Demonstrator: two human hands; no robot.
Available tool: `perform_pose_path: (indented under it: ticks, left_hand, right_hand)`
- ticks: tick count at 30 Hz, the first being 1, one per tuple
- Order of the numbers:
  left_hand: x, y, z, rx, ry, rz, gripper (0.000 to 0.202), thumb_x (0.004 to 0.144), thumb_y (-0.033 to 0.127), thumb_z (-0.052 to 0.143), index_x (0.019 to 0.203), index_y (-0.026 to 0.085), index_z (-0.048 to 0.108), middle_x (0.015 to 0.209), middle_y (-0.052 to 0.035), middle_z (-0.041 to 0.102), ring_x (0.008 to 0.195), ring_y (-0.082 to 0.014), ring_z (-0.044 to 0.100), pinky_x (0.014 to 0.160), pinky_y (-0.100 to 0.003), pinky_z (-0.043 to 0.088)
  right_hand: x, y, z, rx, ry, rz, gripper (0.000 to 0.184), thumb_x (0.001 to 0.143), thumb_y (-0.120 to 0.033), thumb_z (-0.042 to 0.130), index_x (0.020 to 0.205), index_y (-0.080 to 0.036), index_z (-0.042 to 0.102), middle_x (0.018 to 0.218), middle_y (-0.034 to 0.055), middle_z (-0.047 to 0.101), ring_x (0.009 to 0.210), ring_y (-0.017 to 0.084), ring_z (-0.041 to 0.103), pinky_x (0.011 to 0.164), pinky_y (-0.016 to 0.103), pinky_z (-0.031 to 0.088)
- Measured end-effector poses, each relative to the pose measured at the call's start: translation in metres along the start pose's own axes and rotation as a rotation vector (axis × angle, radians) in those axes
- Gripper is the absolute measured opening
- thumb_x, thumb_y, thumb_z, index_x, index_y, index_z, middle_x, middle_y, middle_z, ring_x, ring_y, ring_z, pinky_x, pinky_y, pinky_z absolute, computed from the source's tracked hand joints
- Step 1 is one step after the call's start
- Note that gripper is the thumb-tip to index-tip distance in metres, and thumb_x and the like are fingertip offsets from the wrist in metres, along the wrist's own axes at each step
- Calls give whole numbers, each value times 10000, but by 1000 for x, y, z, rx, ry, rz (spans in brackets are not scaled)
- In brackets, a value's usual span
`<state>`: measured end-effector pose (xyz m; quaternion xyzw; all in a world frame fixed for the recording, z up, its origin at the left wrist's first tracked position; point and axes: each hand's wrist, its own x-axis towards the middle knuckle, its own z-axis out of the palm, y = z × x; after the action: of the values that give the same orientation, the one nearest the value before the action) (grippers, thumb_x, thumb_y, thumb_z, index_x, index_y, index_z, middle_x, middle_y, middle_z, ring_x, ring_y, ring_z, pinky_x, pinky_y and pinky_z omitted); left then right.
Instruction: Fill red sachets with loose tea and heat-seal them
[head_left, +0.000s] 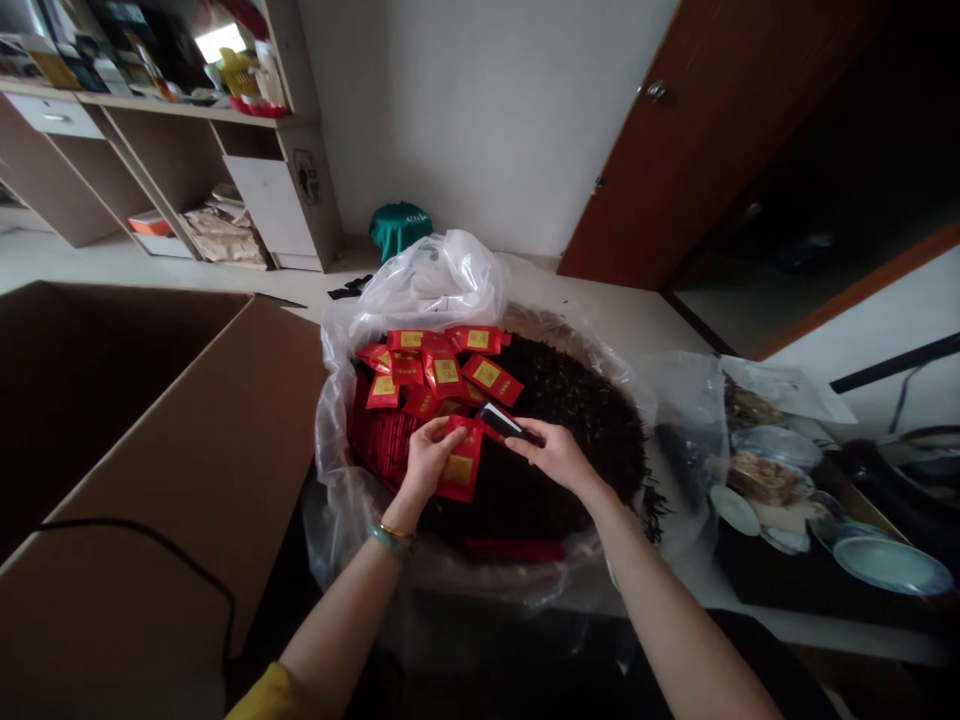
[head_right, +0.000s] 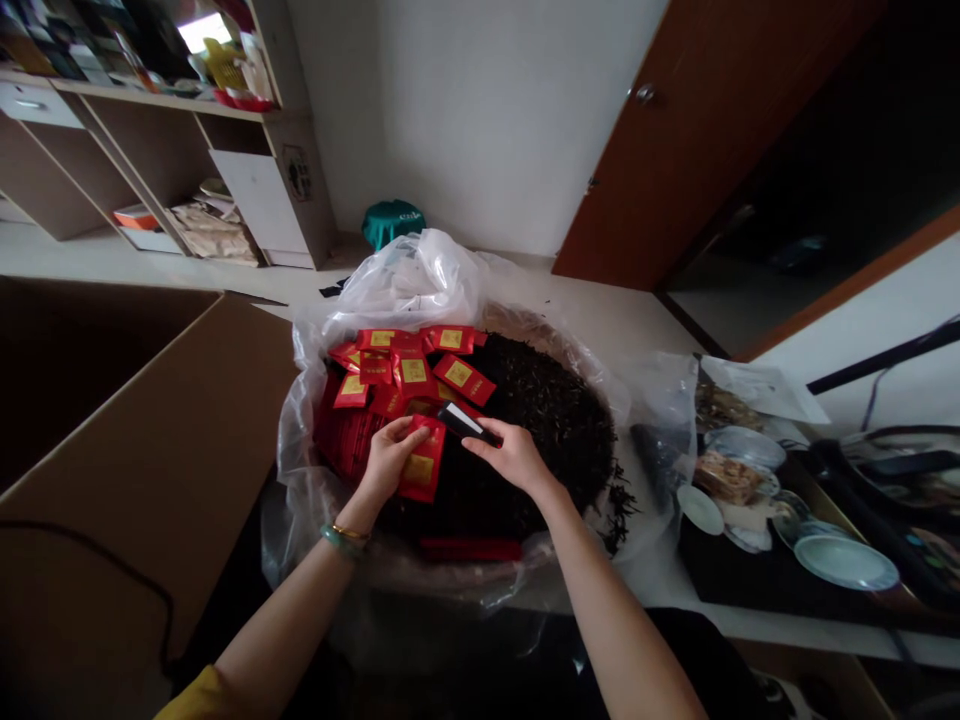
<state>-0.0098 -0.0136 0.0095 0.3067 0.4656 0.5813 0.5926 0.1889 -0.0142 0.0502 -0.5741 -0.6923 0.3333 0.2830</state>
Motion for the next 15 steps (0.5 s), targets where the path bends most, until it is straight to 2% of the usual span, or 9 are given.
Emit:
perform_pose_path:
  ticks: [3, 6, 12, 15]
  left_hand:
    - [1, 1, -1, 1, 43, 33, 385, 534, 376, 818, 809, 135, 698, 722, -25, 708, 641, -146, 624, 625, -246, 473]
    - [1, 1, -2, 54, 83, 107, 308, 565, 388, 787, 720, 135, 705, 654, -5, 678, 625, -127, 584, 606, -220, 430]
    - [1, -3, -5, 36, 136, 104, 340, 633, 473, 716, 658, 139, 658, 556, 32, 589, 518, -96, 494, 504, -201, 363]
    - [1, -5, -6, 15, 117, 96, 378, 640, 510, 706, 655, 138, 639, 561, 31, 583, 501, -89, 479, 488, -196, 360]
  right_hand:
    - [-6, 3, -8, -167, -117, 2, 486, 720, -450, 693, 1139, -207, 657, 1070, 77, 711, 963, 254, 667, 860, 355, 500]
    - [-12, 4, -6, -306, -215, 8, 490, 698, -434, 719, 1132, -214, 662, 1046, 84, 719, 970, 265, 667, 855, 349, 496]
    - [-14, 8, 1, -488, -286, 28, 523, 657, -431, 751, 1125, -216, 663, 1045, 104, 715, 970, 291, 666, 827, 359, 503]
    - [-10, 10, 2, -440, -220, -22, 420, 670, -412, 744, 1034, -208, 697, 1025, 96, 717, 943, 271, 668, 825, 350, 504]
